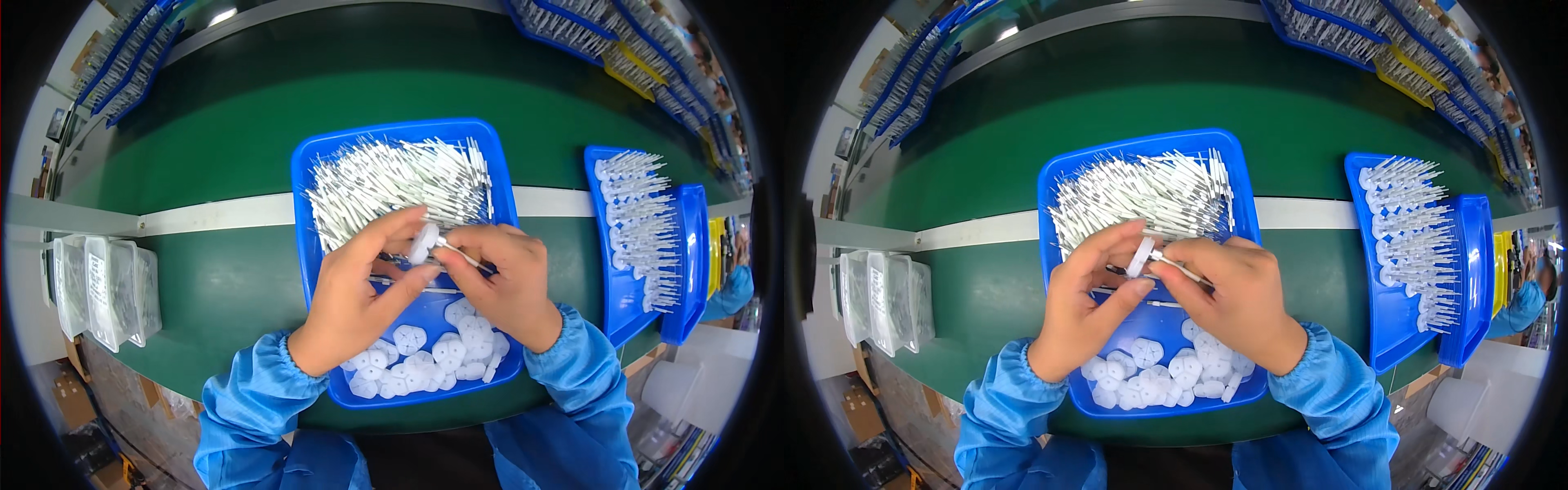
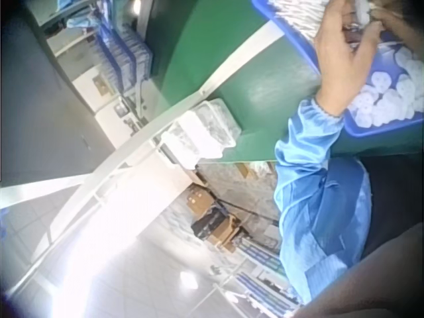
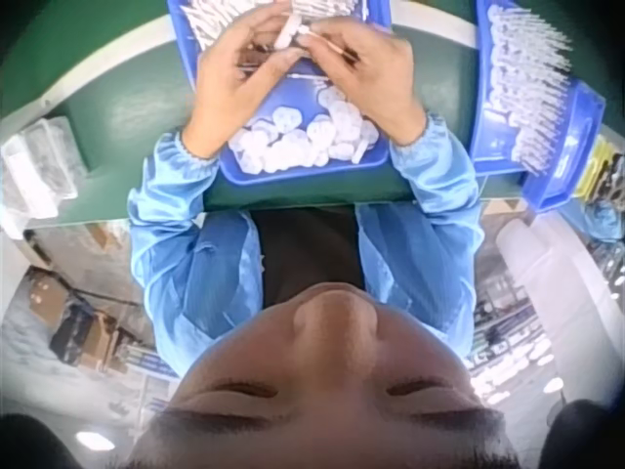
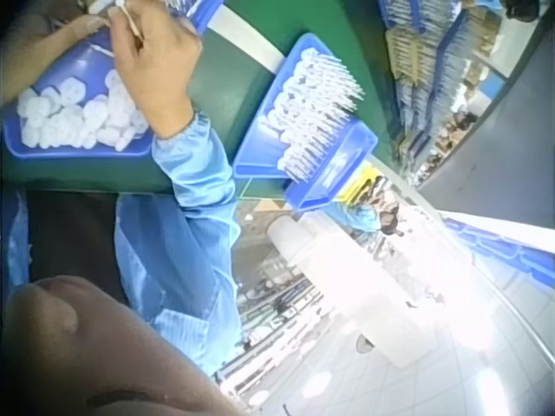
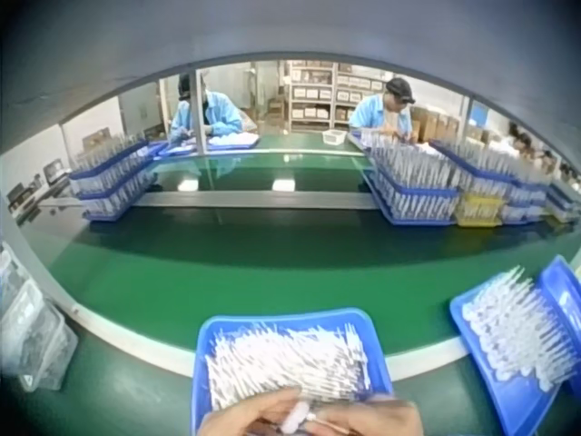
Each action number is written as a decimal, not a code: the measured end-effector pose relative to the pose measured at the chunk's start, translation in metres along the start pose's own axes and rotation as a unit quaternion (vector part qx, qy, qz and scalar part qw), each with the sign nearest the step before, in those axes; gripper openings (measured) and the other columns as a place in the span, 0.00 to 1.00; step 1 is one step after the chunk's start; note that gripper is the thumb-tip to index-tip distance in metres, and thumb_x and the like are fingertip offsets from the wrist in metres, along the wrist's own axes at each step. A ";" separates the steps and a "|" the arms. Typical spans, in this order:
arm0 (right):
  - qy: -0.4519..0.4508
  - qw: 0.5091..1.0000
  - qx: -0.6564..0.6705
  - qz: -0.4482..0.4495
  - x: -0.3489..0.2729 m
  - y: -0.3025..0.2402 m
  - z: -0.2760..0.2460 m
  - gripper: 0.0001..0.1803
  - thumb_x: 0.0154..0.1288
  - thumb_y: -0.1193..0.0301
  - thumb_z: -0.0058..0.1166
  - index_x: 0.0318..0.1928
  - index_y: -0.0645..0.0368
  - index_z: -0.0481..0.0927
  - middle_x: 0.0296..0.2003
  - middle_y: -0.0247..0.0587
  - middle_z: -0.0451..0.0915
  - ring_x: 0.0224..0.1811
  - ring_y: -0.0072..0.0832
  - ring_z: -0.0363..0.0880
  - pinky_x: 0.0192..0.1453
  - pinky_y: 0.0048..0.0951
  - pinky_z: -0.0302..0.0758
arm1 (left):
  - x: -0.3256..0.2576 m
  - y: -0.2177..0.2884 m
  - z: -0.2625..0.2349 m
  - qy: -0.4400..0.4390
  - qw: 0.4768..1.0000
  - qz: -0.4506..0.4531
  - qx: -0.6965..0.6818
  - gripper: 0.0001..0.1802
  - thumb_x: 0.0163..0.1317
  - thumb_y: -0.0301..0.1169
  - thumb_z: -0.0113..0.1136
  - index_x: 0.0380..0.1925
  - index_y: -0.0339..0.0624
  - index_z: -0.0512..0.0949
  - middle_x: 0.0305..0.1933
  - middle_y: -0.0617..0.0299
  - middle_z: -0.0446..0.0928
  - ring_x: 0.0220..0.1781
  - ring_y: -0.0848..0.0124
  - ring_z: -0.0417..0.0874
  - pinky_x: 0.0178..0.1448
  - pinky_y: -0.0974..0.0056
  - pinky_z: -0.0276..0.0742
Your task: The person inserts white sticks into small white plastic holders one by one. They pick up a holder and a stick, insert the stick into the holder, and place the completed unit into a blue tray. The process is repetitive and performed by hand.
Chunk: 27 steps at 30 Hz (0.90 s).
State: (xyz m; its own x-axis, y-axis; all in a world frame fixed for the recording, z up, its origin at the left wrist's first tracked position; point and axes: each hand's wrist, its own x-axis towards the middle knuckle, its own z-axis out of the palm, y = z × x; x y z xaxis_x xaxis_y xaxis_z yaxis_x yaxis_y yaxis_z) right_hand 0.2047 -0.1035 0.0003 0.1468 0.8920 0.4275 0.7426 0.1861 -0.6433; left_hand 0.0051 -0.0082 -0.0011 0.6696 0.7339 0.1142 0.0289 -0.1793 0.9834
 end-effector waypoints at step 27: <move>-0.085 0.909 0.372 0.167 -0.017 -0.004 -0.013 0.15 0.72 0.84 0.68 0.56 0.59 0.82 0.46 0.36 0.89 0.48 0.25 0.92 0.52 0.29 0.87 | -0.002 -0.005 -0.004 -0.017 0.977 0.188 0.103 0.33 0.57 0.17 0.82 0.66 0.38 0.85 0.63 0.51 0.84 0.60 0.61 0.88 0.52 0.63 0.90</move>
State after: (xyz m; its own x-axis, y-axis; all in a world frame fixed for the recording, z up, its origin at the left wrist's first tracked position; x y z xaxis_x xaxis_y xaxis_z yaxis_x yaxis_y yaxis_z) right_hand 0.2074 -0.1245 0.0042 0.1323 0.9891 0.0652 0.0187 0.0632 -0.9978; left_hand 0.0008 -0.0064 -0.0061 0.6859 0.5690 0.4536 -0.0776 -0.5627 0.8230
